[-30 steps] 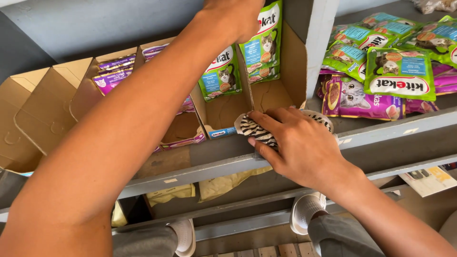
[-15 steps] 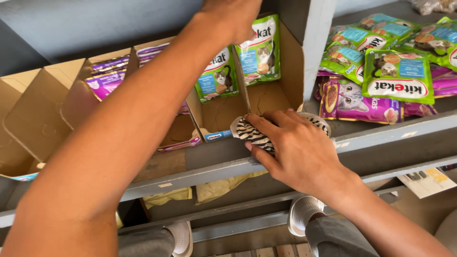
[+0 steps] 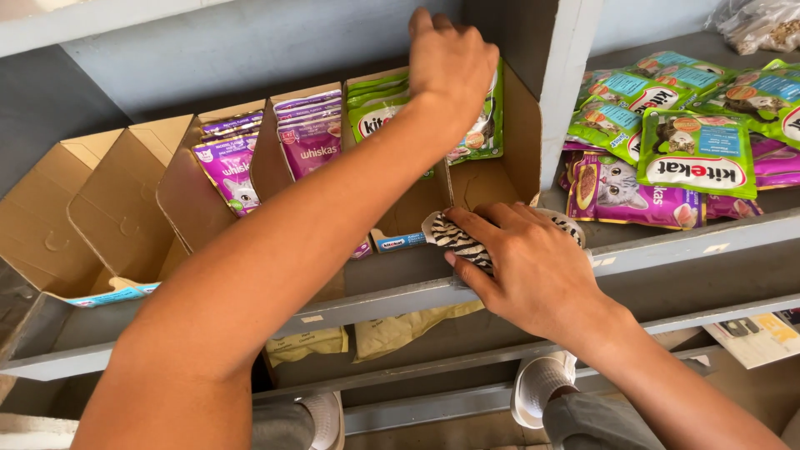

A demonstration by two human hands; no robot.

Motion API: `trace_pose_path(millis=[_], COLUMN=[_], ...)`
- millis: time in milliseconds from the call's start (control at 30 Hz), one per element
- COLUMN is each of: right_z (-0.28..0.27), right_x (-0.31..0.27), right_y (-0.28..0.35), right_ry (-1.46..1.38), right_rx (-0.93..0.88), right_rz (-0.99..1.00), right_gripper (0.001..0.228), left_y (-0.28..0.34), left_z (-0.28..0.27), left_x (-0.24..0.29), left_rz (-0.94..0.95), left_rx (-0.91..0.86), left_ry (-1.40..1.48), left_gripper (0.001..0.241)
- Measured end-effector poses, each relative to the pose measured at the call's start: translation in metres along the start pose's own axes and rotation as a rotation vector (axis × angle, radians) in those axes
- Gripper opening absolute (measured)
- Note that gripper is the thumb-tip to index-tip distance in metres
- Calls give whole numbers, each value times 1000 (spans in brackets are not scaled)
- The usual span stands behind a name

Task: Wiping down cat food pouches with a cloth and organizing them into display boxes on a grocery store shelf.

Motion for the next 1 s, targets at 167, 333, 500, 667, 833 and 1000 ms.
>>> trace_pose_path(millis=[167, 333, 500, 667, 833, 1000], right_z=[2, 4, 6, 10, 12, 12], right_x=[0, 4, 4, 8, 11, 11], right_y=[1, 3, 4, 5, 6, 7], right_ry=[8, 13, 44, 69, 85, 62], right_rx=[-1, -5, 24, 3, 3, -23], right_rz=[4, 10, -17, -7, -17, -20], right_gripper=[45, 40, 37, 34, 31, 31], left_y=[23, 59, 61, 59, 59, 65], left_z=[-19, -20, 7, 16, 32, 20], left_x=[6, 49, 69, 78, 88, 80], left_rz=[-38, 37, 269, 199, 88, 91], left_rx=[41, 174, -462, -532, -73, -335], left_ry=[-81, 53, 448, 437, 364, 569], left_gripper=[10, 22, 24, 20, 42, 22])
Point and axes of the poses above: each hand's wrist, its own y-axis away from the middle knuckle, its own z-axis out of the palm, x = y × z, the point moved 1 cm from there along -y, towards the middle knuckle
